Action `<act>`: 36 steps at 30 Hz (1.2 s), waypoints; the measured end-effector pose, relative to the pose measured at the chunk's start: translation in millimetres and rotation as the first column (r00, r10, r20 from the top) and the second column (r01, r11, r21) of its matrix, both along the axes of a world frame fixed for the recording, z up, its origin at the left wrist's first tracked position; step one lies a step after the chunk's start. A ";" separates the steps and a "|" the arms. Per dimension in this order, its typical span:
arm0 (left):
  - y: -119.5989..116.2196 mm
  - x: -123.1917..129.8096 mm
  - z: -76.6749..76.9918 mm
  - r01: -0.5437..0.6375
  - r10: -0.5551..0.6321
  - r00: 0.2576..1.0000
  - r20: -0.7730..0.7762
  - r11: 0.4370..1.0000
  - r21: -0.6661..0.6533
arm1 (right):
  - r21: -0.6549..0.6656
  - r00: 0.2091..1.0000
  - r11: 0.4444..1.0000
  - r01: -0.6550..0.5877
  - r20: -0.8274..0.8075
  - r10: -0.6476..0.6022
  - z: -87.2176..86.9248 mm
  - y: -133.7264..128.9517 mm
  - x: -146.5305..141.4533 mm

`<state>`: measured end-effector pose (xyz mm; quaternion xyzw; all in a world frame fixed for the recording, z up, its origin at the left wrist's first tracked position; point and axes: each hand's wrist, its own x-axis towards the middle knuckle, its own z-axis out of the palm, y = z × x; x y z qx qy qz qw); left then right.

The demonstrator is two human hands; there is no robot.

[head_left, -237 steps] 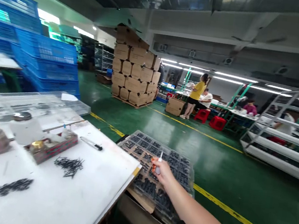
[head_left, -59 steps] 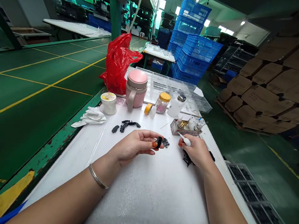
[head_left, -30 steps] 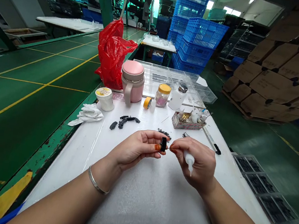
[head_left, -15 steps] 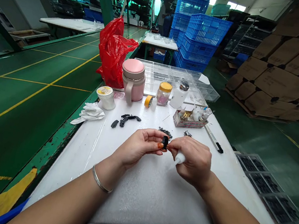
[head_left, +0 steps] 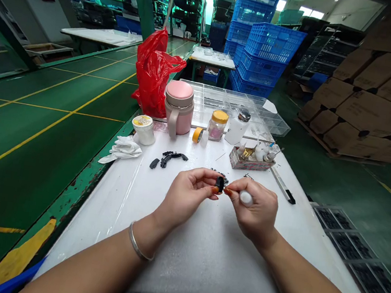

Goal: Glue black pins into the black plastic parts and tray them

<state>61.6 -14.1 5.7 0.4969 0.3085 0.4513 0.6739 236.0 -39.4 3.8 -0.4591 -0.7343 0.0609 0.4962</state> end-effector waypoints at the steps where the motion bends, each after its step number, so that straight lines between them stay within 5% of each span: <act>1: -3.1 0.9 1.5 -0.045 0.048 0.998 -0.050 0.996 0.073 | -0.012 1.000 1.000 0.018 -0.017 -0.019 0.4 -0.9 -0.8; 7: -13.7 0.9 4.5 -0.112 0.302 0.905 -0.298 0.848 0.518 | -0.233 0.972 0.972 -0.004 -0.228 -0.050 1.0 -3.4 -3.7; 16: -16.0 6.8 3.0 -0.218 0.297 0.952 -0.076 0.829 0.515 | -0.288 0.830 0.944 -0.159 -0.556 -0.030 -14.9 -1.0 -3.9; 22: -12.7 5.1 1.3 -0.252 0.320 0.947 -0.030 0.797 0.550 | -0.367 0.765 0.846 -0.387 -0.640 0.073 -13.5 5.3 -2.1; 25: -10.1 2.4 1.5 -0.241 0.330 0.942 -0.055 0.783 0.574 | -0.387 0.795 0.837 -0.387 -0.601 0.090 -7.9 5.8 -1.4; 30: -6.2 -0.3 0.6 -0.208 0.313 0.945 -0.098 0.803 0.559 | -0.290 0.966 0.948 -0.131 -0.251 0.057 5.2 2.6 2.2; 36: -6.4 -0.5 3.7 -0.206 0.297 0.950 -0.097 0.830 0.519 | -0.162 0.993 0.983 -0.086 -0.089 0.072 8.6 3.4 5.6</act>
